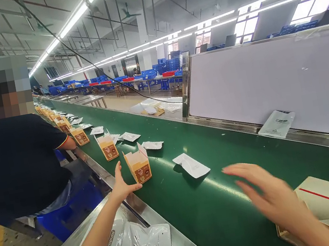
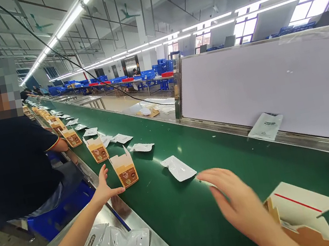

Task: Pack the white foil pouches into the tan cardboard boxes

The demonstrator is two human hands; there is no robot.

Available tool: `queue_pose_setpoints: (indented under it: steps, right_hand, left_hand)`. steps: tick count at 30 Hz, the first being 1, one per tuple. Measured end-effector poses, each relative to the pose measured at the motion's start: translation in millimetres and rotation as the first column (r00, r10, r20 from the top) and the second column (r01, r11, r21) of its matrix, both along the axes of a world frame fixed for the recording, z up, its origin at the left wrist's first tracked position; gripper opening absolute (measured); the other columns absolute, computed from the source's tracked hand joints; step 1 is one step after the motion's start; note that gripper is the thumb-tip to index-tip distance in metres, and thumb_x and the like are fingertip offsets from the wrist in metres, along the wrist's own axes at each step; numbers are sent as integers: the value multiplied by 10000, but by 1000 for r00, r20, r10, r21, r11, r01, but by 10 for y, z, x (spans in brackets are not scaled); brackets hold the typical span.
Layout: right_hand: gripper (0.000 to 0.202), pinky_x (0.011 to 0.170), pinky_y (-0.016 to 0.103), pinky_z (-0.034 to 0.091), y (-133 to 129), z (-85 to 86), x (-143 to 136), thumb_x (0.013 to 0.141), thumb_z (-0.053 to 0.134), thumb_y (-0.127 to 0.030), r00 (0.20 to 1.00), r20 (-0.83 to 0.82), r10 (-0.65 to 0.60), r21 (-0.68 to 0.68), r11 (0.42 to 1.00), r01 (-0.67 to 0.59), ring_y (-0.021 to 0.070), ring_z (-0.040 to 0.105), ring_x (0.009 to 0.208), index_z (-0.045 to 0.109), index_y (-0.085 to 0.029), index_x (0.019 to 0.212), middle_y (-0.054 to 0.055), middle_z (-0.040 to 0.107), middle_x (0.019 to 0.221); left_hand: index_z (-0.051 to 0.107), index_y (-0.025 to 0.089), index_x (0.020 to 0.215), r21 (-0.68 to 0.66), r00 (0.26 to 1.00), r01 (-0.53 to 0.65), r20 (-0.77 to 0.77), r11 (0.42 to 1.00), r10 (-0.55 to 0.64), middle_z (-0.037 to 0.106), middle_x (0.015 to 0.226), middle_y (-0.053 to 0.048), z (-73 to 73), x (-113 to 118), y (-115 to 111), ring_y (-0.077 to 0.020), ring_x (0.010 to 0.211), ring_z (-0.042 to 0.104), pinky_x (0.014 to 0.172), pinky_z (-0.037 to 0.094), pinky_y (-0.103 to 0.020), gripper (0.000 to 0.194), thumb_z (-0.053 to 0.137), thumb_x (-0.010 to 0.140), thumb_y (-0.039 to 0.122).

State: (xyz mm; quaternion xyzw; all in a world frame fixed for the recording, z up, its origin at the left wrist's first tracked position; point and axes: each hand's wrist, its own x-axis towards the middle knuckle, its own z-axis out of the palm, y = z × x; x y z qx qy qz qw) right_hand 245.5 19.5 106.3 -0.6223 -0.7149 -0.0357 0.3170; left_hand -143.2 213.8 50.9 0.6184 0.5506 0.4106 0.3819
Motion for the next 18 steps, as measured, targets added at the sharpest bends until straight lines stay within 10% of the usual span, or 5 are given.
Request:
queue_pose_setpoints:
  steps: [5, 10, 14, 18]
  right_hand:
    - [506, 881, 536, 424, 984, -586, -479, 838, 479, -257, 984, 12, -176, -300, 938, 171, 352, 417, 1232, 422, -249, 1341, 168, 387, 1392]
    - [382, 841, 393, 465, 933, -861, -516, 860, 395, -162, 990, -49, -131, -172, 978, 121, 276, 576, 1047, 545, -225, 1205, 119, 598, 1167]
    - [284, 729, 298, 507, 737, -748, -526, 873, 390, -189, 973, -162, -165, -47, 986, 159, 223, 651, 849, 593, -197, 1071, 88, 673, 997]
    - [200, 621, 263, 510, 409, -269, -568, 852, 484, -261, 933, -296, -205, 141, 957, 255, 188, 637, 738, 626, -188, 973, 72, 676, 921]
  left_hand:
    - [184, 230, 1357, 25, 994, 85, 63, 996, -86, 419, 1331, -168, -126, 235, 106, -303, 1306, 343, 1044, 296, -486, 1041, 780, 506, 301]
    - [410, 158, 1179, 125, 994, 105, -33, 987, -102, 531, 1142, -106, -139, 429, -133, -289, 1138, 491, 1019, 334, -472, 752, 717, 498, 239]
    - [403, 164, 1177, 235, 985, 158, -110, 959, -135, 495, 1176, -91, -81, 613, -498, -267, 1155, 473, 1024, 346, -432, 671, 626, 544, 166]
    - [379, 180, 1185, 372, 926, 281, -347, 885, -149, 503, 1167, -93, -55, 760, -758, -267, 1138, 482, 1001, 373, -464, 638, 543, 574, 94]
